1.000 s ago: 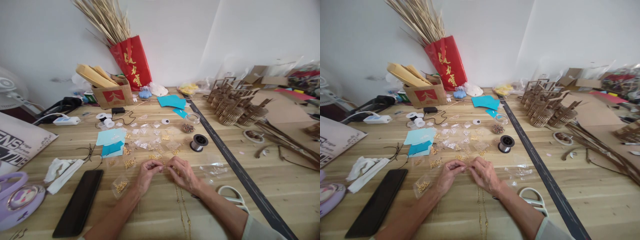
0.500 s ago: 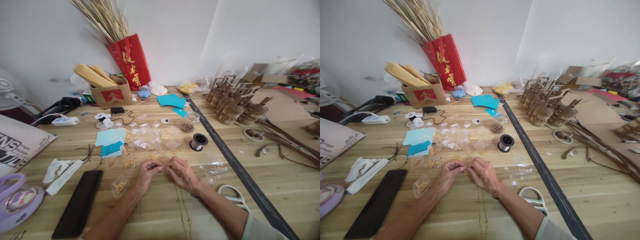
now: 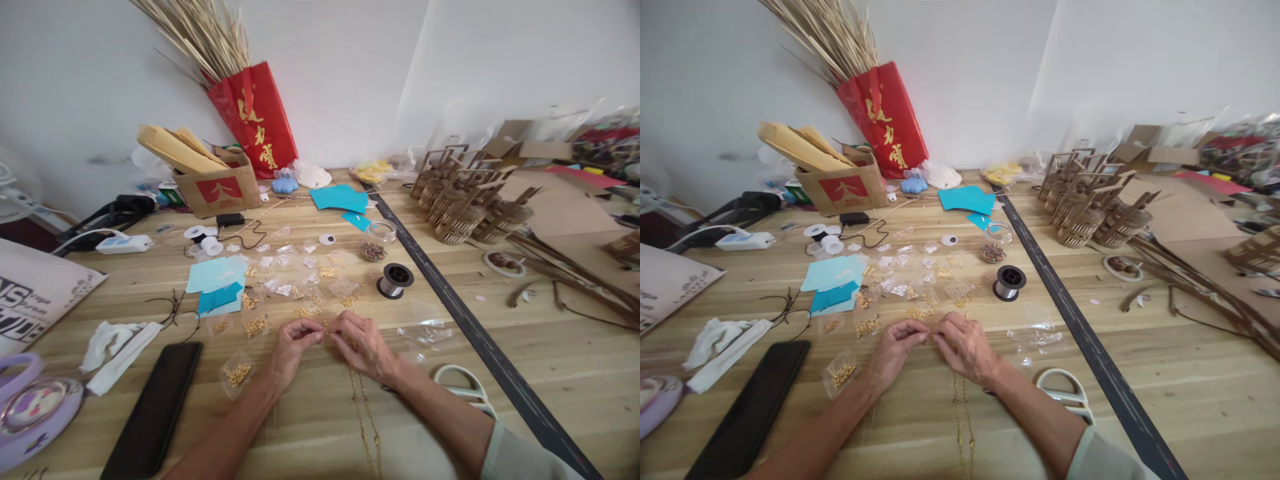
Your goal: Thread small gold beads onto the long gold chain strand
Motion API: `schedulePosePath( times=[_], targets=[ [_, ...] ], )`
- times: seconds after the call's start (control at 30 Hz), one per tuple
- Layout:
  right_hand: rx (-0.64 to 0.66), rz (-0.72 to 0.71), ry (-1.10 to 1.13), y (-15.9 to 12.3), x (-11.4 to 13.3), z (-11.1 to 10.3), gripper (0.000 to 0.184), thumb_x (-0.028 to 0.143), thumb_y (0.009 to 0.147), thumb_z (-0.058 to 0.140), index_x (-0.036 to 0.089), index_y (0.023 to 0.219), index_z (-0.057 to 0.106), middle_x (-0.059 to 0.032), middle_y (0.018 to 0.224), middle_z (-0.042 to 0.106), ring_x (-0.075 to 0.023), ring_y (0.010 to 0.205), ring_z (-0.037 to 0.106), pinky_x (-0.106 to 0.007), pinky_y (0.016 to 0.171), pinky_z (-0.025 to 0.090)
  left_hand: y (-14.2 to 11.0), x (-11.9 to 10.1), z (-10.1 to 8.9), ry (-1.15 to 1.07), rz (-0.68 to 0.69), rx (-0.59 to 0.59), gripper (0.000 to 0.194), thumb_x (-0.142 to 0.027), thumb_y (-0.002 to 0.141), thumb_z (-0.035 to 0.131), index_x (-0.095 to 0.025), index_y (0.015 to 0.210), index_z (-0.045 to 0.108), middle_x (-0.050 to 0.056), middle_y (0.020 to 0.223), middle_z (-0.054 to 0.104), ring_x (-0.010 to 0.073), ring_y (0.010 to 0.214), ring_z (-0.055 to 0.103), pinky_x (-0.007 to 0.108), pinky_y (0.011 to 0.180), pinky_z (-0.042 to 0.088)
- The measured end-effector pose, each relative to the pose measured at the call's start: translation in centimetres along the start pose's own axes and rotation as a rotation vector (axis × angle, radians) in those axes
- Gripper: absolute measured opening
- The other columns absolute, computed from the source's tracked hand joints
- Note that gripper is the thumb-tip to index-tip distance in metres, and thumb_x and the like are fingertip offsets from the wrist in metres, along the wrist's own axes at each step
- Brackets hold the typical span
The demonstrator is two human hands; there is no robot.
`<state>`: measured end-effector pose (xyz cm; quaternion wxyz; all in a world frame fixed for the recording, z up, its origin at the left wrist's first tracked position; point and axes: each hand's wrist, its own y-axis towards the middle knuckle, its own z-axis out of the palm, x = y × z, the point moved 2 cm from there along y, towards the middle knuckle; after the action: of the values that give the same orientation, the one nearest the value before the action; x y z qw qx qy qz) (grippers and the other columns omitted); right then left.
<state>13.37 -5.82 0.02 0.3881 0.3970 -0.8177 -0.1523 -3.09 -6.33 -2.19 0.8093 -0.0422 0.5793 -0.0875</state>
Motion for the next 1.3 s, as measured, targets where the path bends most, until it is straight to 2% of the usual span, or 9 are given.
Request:
schedulePosePath(
  times=[0.4,1.3],
  targets=[
    [-0.005,-0.01,0.007,0.14,0.17,-0.18,0.009,0.016,0.091,0.046,0.019,0.092,0.055,-0.0046,0.08,0.059,-0.0151,0.071,0.055,-0.026,0.061,0.044,0.0,-0.07,0.14,-0.027,-0.043,-0.021,0.013,-0.018,0.053,0.079,-0.015,0.063,0.072,0.0,0.06,0.066,0.0104,0.059,0.055,0.022,0.063,0.043],
    [0.007,-0.016,-0.024,-0.02,0.15,-0.09,0.01,0.017,0.091,0.046,0.019,0.093,0.055,-0.0051,0.08,0.059,-0.0155,0.072,0.055,-0.026,0.061,0.045,0.05,-0.14,0.22,-0.017,-0.034,-0.011,0.015,-0.02,0.052,0.081,-0.014,0.061,0.071,0.001,0.059,0.065,0.0116,0.058,0.054,0.024,0.063,0.043]
  ],
)
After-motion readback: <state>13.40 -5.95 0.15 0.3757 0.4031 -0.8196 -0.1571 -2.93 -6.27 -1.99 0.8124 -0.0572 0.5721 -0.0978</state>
